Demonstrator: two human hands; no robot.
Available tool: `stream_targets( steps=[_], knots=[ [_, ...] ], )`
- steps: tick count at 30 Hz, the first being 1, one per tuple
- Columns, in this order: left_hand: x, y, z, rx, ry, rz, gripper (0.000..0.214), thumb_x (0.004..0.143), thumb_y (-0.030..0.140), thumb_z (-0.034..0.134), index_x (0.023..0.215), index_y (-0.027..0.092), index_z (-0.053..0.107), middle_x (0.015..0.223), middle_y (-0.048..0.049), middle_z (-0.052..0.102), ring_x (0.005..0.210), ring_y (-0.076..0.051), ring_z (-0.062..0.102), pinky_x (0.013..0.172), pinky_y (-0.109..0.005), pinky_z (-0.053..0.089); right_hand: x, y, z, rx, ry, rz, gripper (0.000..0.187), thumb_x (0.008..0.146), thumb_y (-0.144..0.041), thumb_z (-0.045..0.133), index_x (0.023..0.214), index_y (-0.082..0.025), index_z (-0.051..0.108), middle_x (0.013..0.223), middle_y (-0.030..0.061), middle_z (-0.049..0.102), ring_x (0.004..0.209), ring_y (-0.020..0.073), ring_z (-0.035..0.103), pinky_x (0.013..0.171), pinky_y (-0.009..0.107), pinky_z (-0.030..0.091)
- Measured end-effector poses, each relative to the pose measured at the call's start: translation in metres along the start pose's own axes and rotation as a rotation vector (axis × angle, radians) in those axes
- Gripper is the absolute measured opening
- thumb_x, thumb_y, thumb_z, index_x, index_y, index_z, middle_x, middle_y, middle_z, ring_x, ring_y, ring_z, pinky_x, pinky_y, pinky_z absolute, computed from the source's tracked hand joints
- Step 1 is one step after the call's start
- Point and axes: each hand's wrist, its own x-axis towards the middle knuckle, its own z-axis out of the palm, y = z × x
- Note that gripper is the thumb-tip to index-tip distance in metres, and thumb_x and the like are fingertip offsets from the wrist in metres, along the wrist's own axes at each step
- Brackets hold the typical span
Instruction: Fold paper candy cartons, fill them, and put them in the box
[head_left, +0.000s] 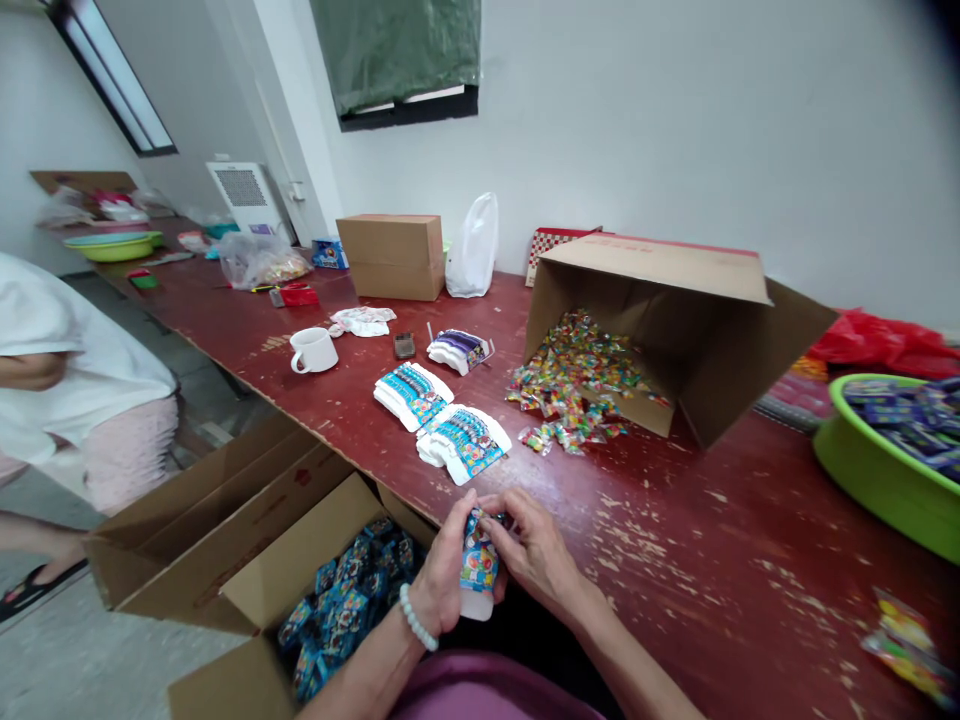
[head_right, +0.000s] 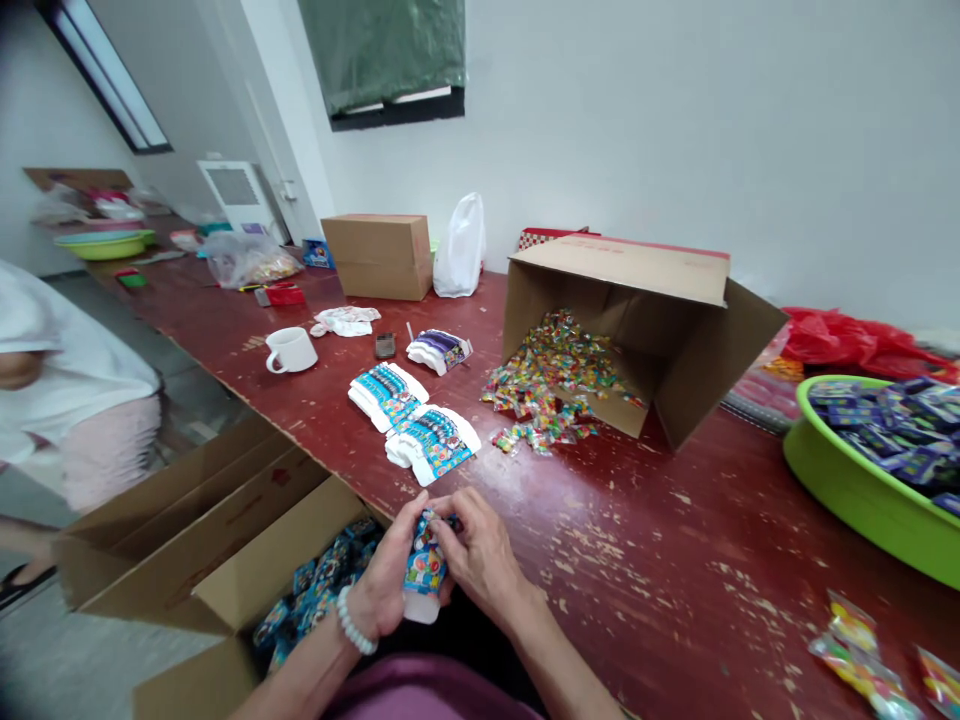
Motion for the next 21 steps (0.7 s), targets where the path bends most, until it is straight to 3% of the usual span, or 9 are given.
stream_targets(
  steps=[3, 4, 7, 10, 16, 19, 21],
  knots=[
    [0.0, 0.0, -0.005, 0.025, -0.023, 0.104, 0.046, 0.084, 0.054, 0.056, 0.115, 0.02, 0.052, 0.066, 0.0013, 0.063, 0.041, -0.014, 0.058, 0.04, -0.023, 0.044, 0.026, 0.032, -0.009, -0.26, -0.017, 0.066, 0.021, 0.095, -0.029, 0.049, 0.094, -0.023, 0.069, 0.083, 0.0004, 0.071, 0.077, 0.0163, 0.066, 0.07, 0.025, 0.05],
    [-0.002, 0.001, -0.006, 0.032, -0.034, 0.136, 0.045, 0.084, 0.049, 0.058, 0.119, 0.022, 0.049, 0.068, 0.0013, 0.064, 0.043, -0.015, 0.059, 0.041, -0.024, 0.045, 0.037, 0.044, -0.015, -0.318, 0.02, 0.083, 0.022, 0.094, -0.028, 0.049, 0.1, -0.021, 0.069, 0.094, 0.0033, 0.072, 0.085, 0.0182, 0.066, 0.075, 0.027, 0.049],
    [-0.006, 0.006, -0.007, 0.054, -0.041, 0.186, 0.048, 0.081, 0.036, 0.065, 0.122, 0.024, 0.044, 0.075, 0.0009, 0.064, 0.048, -0.015, 0.061, 0.044, -0.024, 0.046, 0.063, 0.074, -0.029, -0.453, 0.093, 0.127, 0.031, 0.089, -0.02, 0.054, 0.118, -0.017, 0.064, 0.126, 0.0127, 0.062, 0.113, 0.0266, 0.055, 0.094, 0.038, 0.042],
    [-0.009, 0.01, -0.006, 0.098, -0.033, 0.232, 0.055, 0.076, 0.03, 0.071, 0.122, 0.023, 0.041, 0.082, -0.0001, 0.063, 0.05, -0.014, 0.062, 0.045, -0.023, 0.046, 0.067, 0.089, -0.033, -0.571, 0.076, 0.168, 0.032, 0.086, -0.016, 0.056, 0.116, -0.021, 0.065, 0.127, 0.011, 0.063, 0.111, 0.0296, 0.052, 0.091, 0.042, 0.04],
    [-0.005, 0.008, -0.008, 0.239, -0.016, 0.376, 0.059, 0.078, 0.033, 0.071, 0.123, 0.029, 0.034, 0.091, -0.0006, 0.064, 0.05, -0.015, 0.065, 0.043, -0.023, 0.046, 0.033, 0.086, -0.04, -0.714, 0.033, 0.223, 0.02, 0.091, -0.02, 0.052, 0.098, -0.023, 0.07, 0.1, 0.0098, 0.07, 0.099, 0.0303, 0.054, 0.078, 0.039, 0.041],
    [-0.003, 0.005, -0.004, 0.248, -0.005, 0.378, 0.047, 0.081, 0.037, 0.068, 0.114, 0.027, 0.037, 0.087, 0.0003, 0.064, 0.048, -0.016, 0.065, 0.041, -0.023, 0.046, 0.016, 0.073, -0.048, -0.736, 0.078, 0.243, 0.022, 0.089, -0.02, 0.054, 0.107, -0.022, 0.067, 0.111, 0.0117, 0.067, 0.101, 0.0311, 0.054, 0.08, 0.041, 0.042],
    [-0.003, 0.005, 0.0, 0.219, 0.014, 0.388, 0.044, 0.081, 0.039, 0.068, 0.109, 0.026, 0.038, 0.086, -0.0002, 0.065, 0.047, -0.017, 0.065, 0.04, -0.024, 0.047, 0.004, 0.058, -0.044, -0.592, 0.146, 0.231, 0.028, 0.089, -0.024, 0.055, 0.115, -0.02, 0.062, 0.117, 0.013, 0.065, 0.103, 0.0309, 0.055, 0.083, 0.043, 0.043]
  ],
)
